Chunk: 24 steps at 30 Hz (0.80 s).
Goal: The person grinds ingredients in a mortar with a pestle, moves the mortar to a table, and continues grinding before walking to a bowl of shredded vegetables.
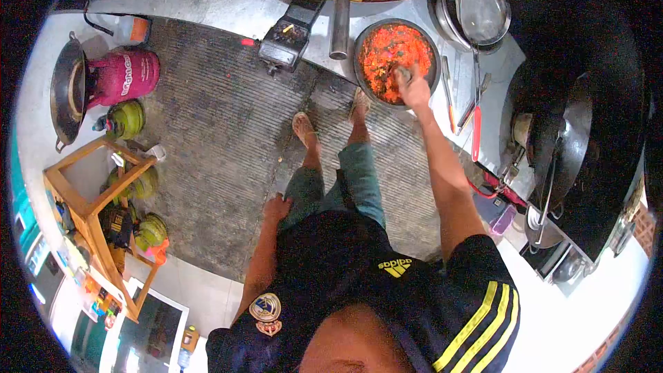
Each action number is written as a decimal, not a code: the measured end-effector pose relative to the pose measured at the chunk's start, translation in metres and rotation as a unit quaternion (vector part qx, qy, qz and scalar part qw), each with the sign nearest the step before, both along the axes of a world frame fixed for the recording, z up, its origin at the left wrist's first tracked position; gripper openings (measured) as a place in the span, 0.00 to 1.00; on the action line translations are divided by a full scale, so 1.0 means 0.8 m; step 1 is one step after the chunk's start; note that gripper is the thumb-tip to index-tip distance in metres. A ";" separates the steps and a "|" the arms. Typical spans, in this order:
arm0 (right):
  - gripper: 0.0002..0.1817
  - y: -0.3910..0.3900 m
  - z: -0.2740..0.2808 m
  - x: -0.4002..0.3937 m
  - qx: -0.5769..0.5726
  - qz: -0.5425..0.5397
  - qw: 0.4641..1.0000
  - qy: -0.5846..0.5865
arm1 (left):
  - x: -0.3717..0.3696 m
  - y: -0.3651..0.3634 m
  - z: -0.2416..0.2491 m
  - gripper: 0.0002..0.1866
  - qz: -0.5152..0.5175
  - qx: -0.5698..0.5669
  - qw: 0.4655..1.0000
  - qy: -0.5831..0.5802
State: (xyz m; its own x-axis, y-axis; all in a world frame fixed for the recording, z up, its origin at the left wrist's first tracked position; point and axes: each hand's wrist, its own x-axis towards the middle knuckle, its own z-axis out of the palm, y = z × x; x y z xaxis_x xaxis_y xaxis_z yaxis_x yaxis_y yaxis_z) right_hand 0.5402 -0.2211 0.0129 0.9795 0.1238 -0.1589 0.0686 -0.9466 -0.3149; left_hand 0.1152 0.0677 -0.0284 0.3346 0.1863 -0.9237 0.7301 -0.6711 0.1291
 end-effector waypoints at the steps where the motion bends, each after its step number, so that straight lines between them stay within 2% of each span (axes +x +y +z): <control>1: 0.27 -0.002 0.003 0.008 0.034 -0.023 0.999 -0.004 | -0.004 0.001 -0.001 0.33 0.008 0.007 1.000 0.007; 2: 0.28 -0.008 0.003 0.007 0.076 -0.007 0.996 -0.035 | -0.006 0.001 -0.003 0.33 0.020 0.016 1.000 0.011; 5: 0.29 0.016 0.051 -0.026 0.064 -0.034 0.995 0.064 | -0.029 0.005 -0.011 0.33 0.054 0.030 0.998 0.023; 6: 0.30 0.008 0.014 -0.042 -0.003 0.023 1.000 -0.004 | -0.035 0.006 -0.013 0.32 0.061 0.031 0.997 0.026; 7: 0.28 0.014 0.012 -0.046 -0.030 -0.020 0.999 0.036 | -0.033 0.008 -0.005 0.32 0.066 0.022 0.997 0.014; 9: 0.28 0.009 0.013 -0.028 0.065 -0.042 0.997 0.006 | -0.027 0.017 0.014 0.32 0.079 0.009 0.997 -0.012; 12: 0.28 -0.002 0.029 -0.003 0.077 -0.067 0.994 0.033 | -0.006 0.015 0.037 0.31 0.090 -0.002 0.996 -0.013; 15: 0.27 0.010 0.056 -0.028 0.102 -0.010 0.991 0.083 | -0.032 0.009 -0.007 0.30 0.045 0.015 0.998 -0.029; 16: 0.27 0.018 0.036 -0.038 -0.040 -0.009 0.995 0.086 | -0.027 0.008 0.000 0.30 0.052 0.001 0.998 -0.024; 17: 0.27 0.017 0.023 -0.045 0.006 -0.004 0.999 0.054 | -0.021 0.010 0.008 0.30 0.060 -0.013 0.998 -0.020; 19: 0.28 0.009 0.010 -0.022 0.023 0.013 0.999 0.028 | -0.013 0.012 0.013 0.30 0.073 -0.021 0.997 -0.018; 21: 0.26 0.002 0.016 -0.005 0.046 -0.015 0.997 0.053 | -0.011 0.013 0.011 0.30 0.073 -0.016 0.997 -0.016; 24: 0.25 0.014 0.039 -0.012 0.063 -0.001 0.997 0.035 | -0.010 0.009 0.010 0.30 -0.001 0.000 1.000 0.001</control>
State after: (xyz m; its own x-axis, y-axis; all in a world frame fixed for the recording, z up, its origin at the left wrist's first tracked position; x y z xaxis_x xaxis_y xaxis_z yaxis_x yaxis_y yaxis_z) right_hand 0.5307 -0.2102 0.0438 0.9670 0.1455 -0.2092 0.0410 -0.8990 -0.4360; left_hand 0.1072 0.0747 -0.0202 0.3331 0.1863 -0.9243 0.7290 -0.6726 0.1271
